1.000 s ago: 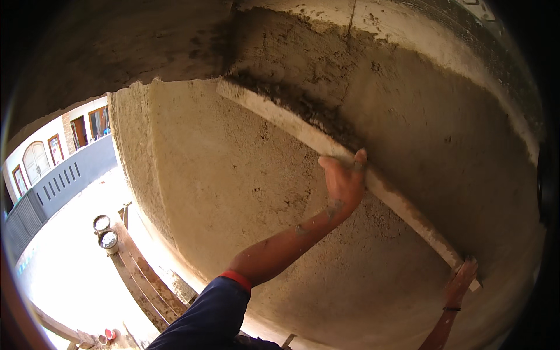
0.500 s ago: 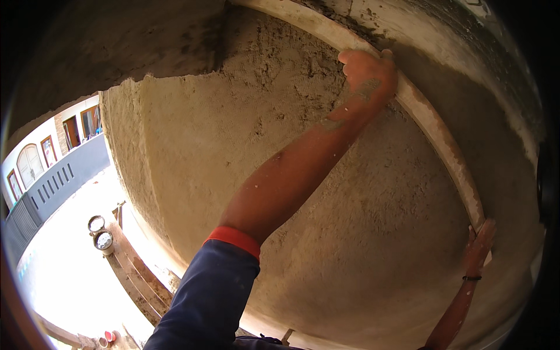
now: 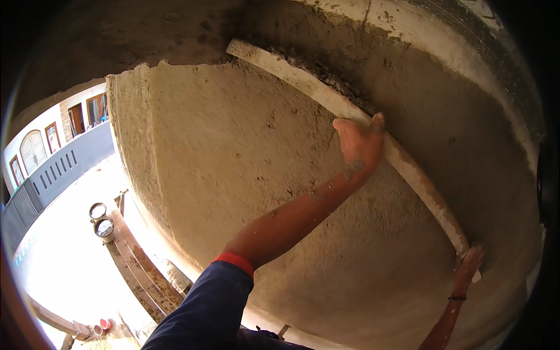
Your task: The person applies plaster to a wall using a trowel and then smooths it with a long wooden straightedge.
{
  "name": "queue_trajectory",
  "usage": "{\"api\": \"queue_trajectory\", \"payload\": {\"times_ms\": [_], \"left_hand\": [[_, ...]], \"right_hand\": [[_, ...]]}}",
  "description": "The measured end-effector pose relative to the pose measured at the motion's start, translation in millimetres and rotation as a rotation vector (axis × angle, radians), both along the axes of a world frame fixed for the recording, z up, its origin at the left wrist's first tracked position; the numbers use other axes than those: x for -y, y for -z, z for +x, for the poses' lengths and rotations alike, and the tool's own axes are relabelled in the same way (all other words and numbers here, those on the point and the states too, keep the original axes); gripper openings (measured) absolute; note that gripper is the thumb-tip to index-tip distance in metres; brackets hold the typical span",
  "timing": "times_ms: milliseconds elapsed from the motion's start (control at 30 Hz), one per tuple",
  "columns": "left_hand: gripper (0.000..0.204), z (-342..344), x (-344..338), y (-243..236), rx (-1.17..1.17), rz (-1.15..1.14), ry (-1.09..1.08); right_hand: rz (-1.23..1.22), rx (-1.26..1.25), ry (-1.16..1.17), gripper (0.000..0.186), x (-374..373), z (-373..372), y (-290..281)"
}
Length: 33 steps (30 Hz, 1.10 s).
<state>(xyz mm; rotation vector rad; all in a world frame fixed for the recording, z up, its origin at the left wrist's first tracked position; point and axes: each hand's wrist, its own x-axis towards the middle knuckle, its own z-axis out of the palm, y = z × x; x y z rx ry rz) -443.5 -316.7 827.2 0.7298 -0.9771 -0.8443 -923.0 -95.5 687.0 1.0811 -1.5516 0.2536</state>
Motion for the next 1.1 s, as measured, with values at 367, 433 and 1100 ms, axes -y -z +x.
{"api": "queue_trajectory", "payload": {"times_ms": [367,433,1100], "left_hand": [[0.06,-7.3,-21.1,131.0,-0.206,0.067,0.131],[0.057,-4.2,-26.5,150.7,-0.278,0.079,0.189],[0.048,21.9,-21.5,318.6,-0.486,0.26,0.373]], "right_hand": [[0.136,0.208,0.046,0.062,-15.5,39.0,36.2],[0.16,0.205,-0.004,0.058,-18.9,53.4,37.3],[0.307,0.218,-0.042,0.035,-6.6,59.8,175.4]]}}
